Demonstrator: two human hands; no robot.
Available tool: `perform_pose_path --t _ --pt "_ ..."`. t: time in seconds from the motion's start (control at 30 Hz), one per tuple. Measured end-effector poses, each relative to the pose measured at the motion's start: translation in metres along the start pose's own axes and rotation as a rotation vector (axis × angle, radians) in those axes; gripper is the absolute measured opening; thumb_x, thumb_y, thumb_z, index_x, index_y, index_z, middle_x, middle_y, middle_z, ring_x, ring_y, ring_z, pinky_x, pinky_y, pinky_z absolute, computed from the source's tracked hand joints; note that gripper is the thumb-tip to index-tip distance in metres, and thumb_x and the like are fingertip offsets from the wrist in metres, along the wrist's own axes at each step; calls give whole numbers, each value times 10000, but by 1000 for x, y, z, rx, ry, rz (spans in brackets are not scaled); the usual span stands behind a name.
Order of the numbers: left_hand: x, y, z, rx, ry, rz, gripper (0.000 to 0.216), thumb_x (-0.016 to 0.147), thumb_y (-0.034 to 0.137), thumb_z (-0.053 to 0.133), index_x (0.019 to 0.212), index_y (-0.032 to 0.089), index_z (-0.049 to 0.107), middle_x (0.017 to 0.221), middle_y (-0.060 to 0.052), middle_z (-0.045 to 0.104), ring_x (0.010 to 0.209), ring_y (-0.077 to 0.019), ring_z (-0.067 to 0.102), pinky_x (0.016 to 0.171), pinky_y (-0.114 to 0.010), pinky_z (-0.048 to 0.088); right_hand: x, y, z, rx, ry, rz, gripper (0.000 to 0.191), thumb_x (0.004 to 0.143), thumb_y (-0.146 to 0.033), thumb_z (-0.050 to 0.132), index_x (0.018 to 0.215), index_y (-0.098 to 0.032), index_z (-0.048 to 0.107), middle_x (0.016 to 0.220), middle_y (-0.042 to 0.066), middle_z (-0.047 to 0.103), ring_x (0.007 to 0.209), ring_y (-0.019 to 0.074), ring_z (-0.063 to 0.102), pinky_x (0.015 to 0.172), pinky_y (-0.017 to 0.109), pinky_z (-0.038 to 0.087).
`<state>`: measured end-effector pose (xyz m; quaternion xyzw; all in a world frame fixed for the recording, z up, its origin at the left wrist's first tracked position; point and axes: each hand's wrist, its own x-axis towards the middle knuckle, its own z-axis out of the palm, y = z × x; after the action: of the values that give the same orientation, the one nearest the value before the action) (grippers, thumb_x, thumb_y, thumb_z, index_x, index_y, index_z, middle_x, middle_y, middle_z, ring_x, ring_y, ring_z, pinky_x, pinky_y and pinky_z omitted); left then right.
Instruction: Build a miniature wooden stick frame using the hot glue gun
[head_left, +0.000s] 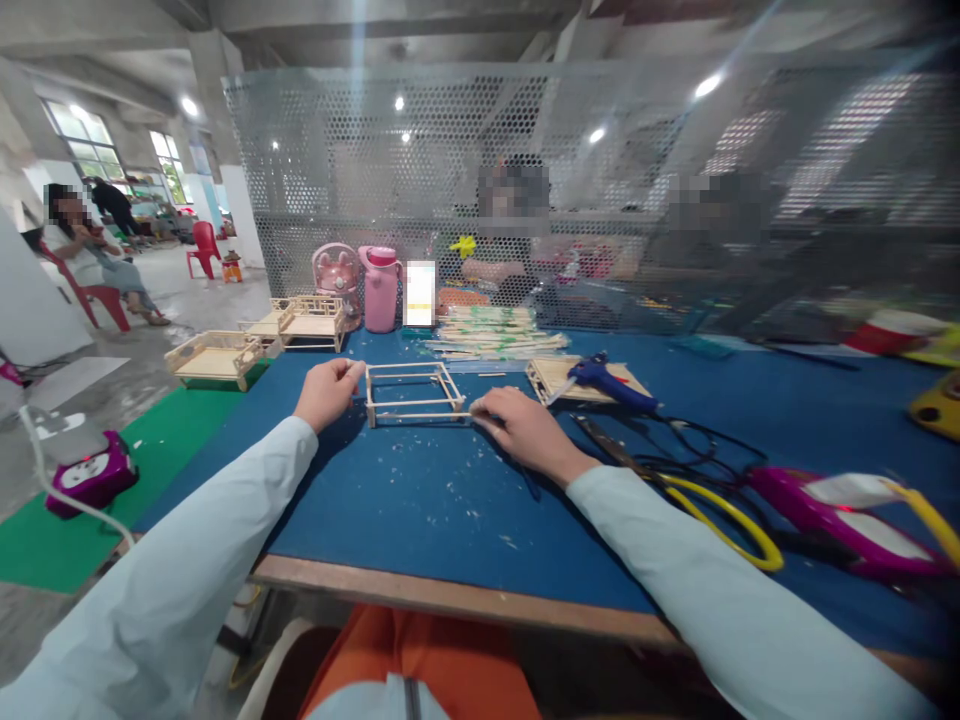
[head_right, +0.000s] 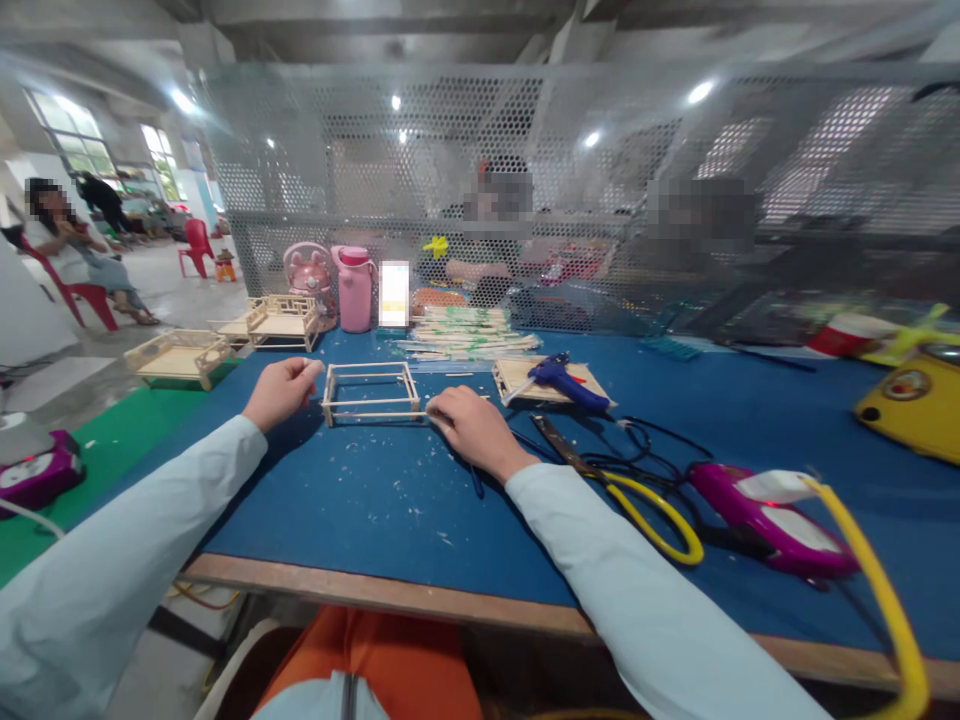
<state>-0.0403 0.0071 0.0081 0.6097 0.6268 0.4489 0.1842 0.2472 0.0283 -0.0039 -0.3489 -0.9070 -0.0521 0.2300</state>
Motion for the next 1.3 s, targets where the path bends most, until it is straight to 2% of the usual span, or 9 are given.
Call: perform_pose_path --t 0.1,0.17,0.33,0.47,0.87,1.3 --pt "0 1 -3 31 82 5 366 830 432 425 610 167 550 491 27 527 466 -108 484 516 -216 371 1 0 1 0 -7 1 156 873 -209 456 815 -189 599 823 78 626 785 202 512 718 317 402" --pt "0 0 -4 49 95 -2 374 831 435 420 623 162 569 497 19 533 483 -117 490 521 -223 369 1 1 2 1 -9 0 155 873 -214 461 813 -190 601 824 77 626 788 202 510 715 315 404" --pt "2 -5 1 58 30 -24 278 781 379 509 762 141 650 552 3 581 477 -117 510 513 -225 384 2 1 4 7 -9 1 165 881 -227 455 825 -193 607 841 77 631 803 203 513 719 316 406" --pt "4 -7 6 28 -28 -36 256 712 331 601 860 134 670 509 15 569 440 -113 501 482 -220 393 2 1 5 9 -12 5 168 883 -235 458 825 -186 608 838 81 632 802 204 516 714 315 406" --pt "10 -6 15 -77 -50 -4 242 710 322 609 819 111 658 531 3 568 430 -96 483 433 -202 369 3 1 5 18 -20 20 147 869 -209 475 813 -180 608 829 79 632 800 201 516 717 308 403" --pt "11 -10 16 -29 -37 35 224 722 316 597 806 121 670 547 -1 585 443 -106 498 461 -214 373 3 1 6 22 -13 29 154 865 -218 479 801 -181 613 810 78 637 781 203 518 701 304 398"
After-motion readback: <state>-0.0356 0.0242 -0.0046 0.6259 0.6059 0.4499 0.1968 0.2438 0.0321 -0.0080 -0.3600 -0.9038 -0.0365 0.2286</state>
